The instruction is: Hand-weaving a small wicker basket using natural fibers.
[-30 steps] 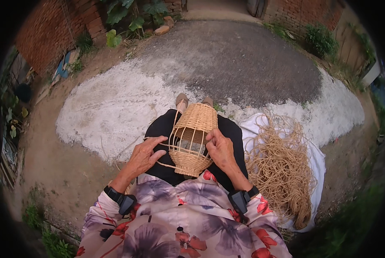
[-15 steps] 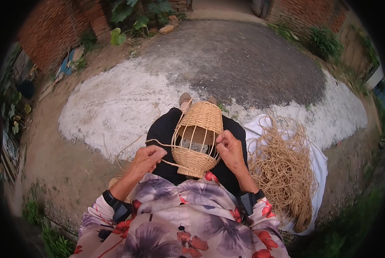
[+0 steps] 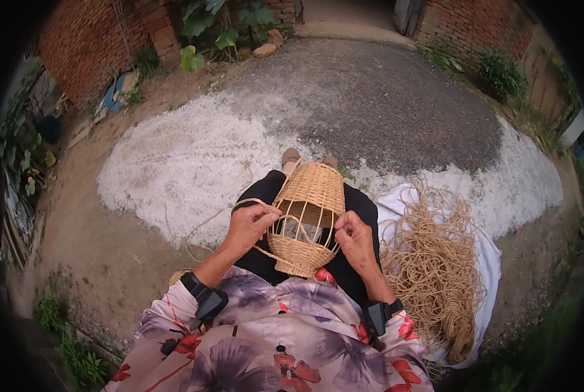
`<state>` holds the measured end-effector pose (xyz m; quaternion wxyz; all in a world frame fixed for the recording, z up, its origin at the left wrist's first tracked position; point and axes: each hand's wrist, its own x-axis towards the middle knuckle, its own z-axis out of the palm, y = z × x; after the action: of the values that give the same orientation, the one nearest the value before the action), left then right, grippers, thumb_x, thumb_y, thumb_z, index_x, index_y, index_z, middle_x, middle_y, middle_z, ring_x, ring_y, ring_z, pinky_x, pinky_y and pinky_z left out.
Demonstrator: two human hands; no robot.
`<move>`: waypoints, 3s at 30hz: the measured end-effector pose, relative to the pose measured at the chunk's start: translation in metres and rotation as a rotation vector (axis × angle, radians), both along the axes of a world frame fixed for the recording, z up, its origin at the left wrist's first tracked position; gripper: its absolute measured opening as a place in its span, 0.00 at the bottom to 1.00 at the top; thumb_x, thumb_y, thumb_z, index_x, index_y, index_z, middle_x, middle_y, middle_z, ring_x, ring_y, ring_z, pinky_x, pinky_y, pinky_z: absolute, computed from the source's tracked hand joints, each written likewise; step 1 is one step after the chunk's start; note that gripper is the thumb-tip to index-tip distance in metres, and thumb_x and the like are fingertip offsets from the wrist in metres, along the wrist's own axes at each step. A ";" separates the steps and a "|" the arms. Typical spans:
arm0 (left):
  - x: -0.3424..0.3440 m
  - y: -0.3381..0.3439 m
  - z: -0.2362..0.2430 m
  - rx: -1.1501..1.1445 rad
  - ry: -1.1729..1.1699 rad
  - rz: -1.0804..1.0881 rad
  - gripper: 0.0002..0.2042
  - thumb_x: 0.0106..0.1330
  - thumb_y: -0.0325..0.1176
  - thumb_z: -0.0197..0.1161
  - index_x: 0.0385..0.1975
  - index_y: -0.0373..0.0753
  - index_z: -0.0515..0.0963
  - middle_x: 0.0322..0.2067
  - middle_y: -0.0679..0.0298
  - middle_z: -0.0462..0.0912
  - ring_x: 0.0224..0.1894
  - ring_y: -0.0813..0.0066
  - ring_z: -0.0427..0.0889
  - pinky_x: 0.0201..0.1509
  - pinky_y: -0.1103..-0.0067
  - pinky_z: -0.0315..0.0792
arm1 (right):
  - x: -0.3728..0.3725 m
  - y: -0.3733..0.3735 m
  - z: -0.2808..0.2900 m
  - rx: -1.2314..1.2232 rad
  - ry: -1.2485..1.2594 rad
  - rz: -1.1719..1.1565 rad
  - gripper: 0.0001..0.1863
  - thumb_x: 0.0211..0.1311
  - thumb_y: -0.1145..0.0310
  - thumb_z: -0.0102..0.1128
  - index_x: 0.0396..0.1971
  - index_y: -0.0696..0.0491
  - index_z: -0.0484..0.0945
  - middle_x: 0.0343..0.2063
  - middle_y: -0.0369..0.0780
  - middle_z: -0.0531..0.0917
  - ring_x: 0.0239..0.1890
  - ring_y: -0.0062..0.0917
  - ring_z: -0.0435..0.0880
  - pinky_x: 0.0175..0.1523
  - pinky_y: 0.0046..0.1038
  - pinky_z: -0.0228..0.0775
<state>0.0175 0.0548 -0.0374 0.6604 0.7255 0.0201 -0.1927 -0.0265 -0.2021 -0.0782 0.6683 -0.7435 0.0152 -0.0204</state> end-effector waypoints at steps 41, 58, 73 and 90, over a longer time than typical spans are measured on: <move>0.000 0.032 -0.022 0.122 0.065 -0.055 0.10 0.63 0.31 0.64 0.41 0.38 0.77 0.27 0.67 0.79 0.24 0.84 0.76 0.26 0.84 0.76 | 0.001 -0.001 -0.004 -0.069 0.016 -0.035 0.03 0.55 0.80 0.52 0.28 0.55 0.71 0.15 0.28 0.71 0.19 0.08 0.67 0.24 0.16 0.58; 0.007 -0.010 0.023 -0.056 -0.142 -0.256 0.07 0.71 0.34 0.52 0.37 0.37 0.68 0.36 0.61 0.79 0.30 0.80 0.79 0.31 0.84 0.76 | -0.001 -0.017 0.020 -0.446 -0.086 -0.342 0.04 0.59 0.75 0.56 0.34 0.56 0.73 0.21 0.40 0.79 0.24 0.24 0.79 0.32 0.27 0.70; 0.011 0.012 -0.011 0.017 -0.079 0.027 0.07 0.63 0.32 0.62 0.28 0.36 0.76 0.19 0.67 0.77 0.22 0.82 0.77 0.24 0.84 0.72 | 0.022 0.033 0.039 -0.509 -0.077 -0.081 0.08 0.51 0.75 0.54 0.33 0.54 0.70 0.17 0.43 0.78 0.23 0.37 0.81 0.31 0.35 0.69; 0.035 -0.030 0.015 0.438 -0.335 -0.190 0.09 0.54 0.30 0.64 0.35 0.42 0.78 0.21 0.63 0.82 0.25 0.70 0.82 0.31 0.74 0.74 | 0.007 0.025 0.005 -0.189 -0.045 -0.130 0.05 0.52 0.80 0.53 0.29 0.56 0.70 0.14 0.33 0.70 0.18 0.14 0.67 0.25 0.21 0.62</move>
<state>0.0525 0.0246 -0.0223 0.4614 0.8710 -0.1161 -0.1222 -0.0194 -0.1775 -0.0731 0.5928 -0.7999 0.0462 -0.0816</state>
